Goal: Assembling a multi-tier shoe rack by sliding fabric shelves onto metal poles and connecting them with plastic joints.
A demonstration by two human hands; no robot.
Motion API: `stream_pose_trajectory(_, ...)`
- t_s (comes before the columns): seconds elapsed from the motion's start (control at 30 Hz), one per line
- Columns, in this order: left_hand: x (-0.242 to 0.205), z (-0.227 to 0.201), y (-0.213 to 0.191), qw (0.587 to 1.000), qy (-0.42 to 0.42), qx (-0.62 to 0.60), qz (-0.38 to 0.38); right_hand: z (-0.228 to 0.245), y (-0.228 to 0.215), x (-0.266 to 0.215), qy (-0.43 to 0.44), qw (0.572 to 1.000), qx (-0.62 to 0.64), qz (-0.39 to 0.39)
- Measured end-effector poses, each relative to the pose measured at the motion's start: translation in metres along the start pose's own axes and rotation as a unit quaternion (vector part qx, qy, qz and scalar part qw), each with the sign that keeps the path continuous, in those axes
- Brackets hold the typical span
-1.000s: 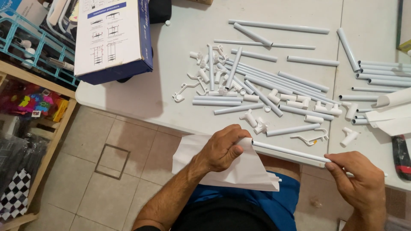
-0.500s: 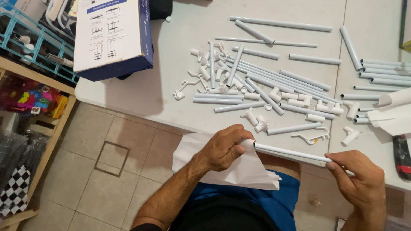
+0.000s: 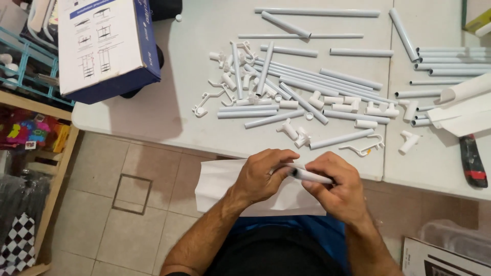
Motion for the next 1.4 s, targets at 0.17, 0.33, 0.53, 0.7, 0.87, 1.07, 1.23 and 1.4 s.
stream_pose_trajectory(0.17, -0.005, 0.013, 0.000, 0.998, -0.043, -0.048, 0.006, 0.005, 0.013, 0.020, 0.012, 1.000, 0.009, -0.009)
stream_pose_trajectory(0.33, -0.002, -0.005, -0.005, 1.000, -0.021, 0.010, -0.013, -0.019, 0.012, 0.008, 0.011, 0.999, -0.030, -0.020)
stream_pose_trajectory(0.53, 0.000, 0.011, -0.003, 0.998, -0.051, -0.018, -0.018, -0.016, 0.012, 0.008, 0.023, 0.999, -0.013, -0.026)
stream_pose_trajectory(0.7, -0.002, 0.018, -0.009, 0.996, -0.071, -0.045, -0.018, -0.029, -0.017, 0.003, 0.017, 1.000, -0.007, -0.001)
stream_pose_trajectory(0.87, -0.002, 0.020, -0.011, 0.995, -0.078, -0.066, -0.017, -0.041, -0.029, -0.005, 0.023, 1.000, -0.016, 0.009)
stream_pose_trajectory(1.07, -0.008, 0.026, -0.015, 0.999, -0.028, -0.016, -0.010, -0.059, -0.069, -0.029, -0.055, 0.984, -0.143, 0.094)
stream_pose_trajectory(1.23, -0.001, 0.020, -0.018, 0.998, -0.029, -0.053, 0.022, -0.066, -0.118, -0.026, -0.142, 0.948, -0.259, 0.120)
stream_pose_trajectory(1.4, 0.000, 0.015, -0.019, 0.998, -0.018, -0.049, 0.032, -0.062, -0.124, -0.013, -0.143, 0.947, -0.274, 0.090)
Point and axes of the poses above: each hand's wrist, its own x-axis towards the middle knuckle, its own y-axis out of the palm, z = x × y, the point moved 7 cm from there along x, towards the middle knuckle, and after that the axes turned 14 degrees about -y, right-handed, at the moved point
